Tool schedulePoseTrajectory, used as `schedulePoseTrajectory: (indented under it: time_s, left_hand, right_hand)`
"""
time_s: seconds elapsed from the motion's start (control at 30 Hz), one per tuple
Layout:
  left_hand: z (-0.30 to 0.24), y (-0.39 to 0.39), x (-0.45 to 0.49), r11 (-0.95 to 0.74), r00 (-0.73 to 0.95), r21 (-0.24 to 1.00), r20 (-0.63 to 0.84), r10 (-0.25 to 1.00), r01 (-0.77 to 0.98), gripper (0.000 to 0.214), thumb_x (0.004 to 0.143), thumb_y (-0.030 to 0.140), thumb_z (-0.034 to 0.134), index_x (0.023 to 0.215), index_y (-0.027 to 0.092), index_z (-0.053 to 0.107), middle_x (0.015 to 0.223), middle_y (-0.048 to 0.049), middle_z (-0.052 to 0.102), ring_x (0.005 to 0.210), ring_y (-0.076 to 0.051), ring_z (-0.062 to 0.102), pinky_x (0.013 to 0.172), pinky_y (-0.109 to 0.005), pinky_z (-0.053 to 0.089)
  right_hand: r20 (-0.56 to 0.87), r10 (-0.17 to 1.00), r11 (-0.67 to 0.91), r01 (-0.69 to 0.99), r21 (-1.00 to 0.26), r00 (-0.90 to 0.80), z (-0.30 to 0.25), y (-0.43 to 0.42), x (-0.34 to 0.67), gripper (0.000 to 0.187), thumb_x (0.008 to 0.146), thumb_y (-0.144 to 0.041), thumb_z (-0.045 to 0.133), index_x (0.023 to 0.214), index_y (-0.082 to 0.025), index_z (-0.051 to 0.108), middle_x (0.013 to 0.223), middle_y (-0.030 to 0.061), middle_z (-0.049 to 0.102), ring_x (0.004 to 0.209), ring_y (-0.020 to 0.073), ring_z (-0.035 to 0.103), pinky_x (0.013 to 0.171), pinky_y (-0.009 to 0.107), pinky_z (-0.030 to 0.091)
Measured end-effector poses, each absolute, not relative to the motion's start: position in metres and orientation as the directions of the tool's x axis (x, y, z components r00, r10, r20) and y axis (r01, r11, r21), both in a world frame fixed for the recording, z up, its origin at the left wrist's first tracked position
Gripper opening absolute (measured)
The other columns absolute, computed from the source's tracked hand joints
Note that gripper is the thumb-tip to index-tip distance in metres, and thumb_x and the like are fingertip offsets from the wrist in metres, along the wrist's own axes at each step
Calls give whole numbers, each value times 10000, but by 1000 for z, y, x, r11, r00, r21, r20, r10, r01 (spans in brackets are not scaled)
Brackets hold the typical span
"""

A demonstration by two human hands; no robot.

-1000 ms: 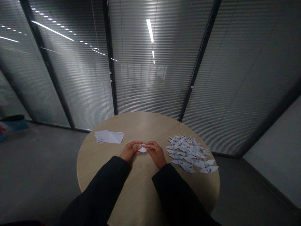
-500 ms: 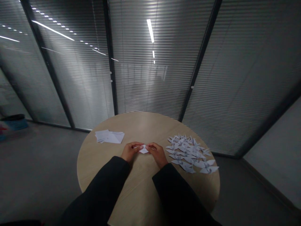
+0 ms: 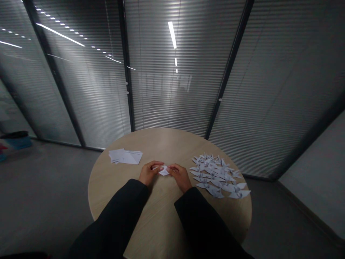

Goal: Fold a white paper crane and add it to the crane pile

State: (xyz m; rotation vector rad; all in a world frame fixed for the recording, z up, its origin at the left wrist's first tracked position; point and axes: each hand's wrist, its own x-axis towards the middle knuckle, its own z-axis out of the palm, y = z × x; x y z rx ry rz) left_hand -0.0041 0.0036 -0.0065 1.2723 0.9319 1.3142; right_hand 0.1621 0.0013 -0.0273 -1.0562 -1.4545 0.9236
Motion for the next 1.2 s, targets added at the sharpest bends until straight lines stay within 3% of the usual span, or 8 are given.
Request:
schedulePoseTrajectory:
  time_s: [0.4,0.77,1.0,1.2]
  left_hand:
    - [-7,4,-3,-179,125,975,195,973,-131,349,555,383,778,777,135,674,627,-22,640,580,-147,574,572,-261,433]
    - [-5,0,-1,-299,152,946,316,936,-126,395,638,330,749,931,160,547,616,22,612,590,-126,563,603,-238,411]
    - [-10,0,-2,-327,176,945,324,929,-14,485,665,294,738,1080,173,517,688,18,630,658,-138,592,642,-240,424]
    - [-13,3,-4,-340,154,940,332,931,31,406,675,277,722,1021,166,542,657,28,610,638,-134,582,624,-238,422]
  right_hand:
    - [345,938,346,179,-921,-42,-30,2,162,226,740,-428,626,796,-211,652,782,25,687,761,193,637,674,302,520]
    - [392,917,397,245,-885,-71,-25,-3,160,179,775,-381,564,792,-208,606,771,11,642,749,178,604,695,288,484]
    - [377,922,386,277,-880,-87,-24,-4,160,190,793,-396,533,793,-211,575,784,11,634,780,181,606,692,282,479]
    - [388,916,398,336,-854,-98,-21,-7,156,193,795,-401,548,822,-211,571,780,4,617,760,162,579,670,260,463]
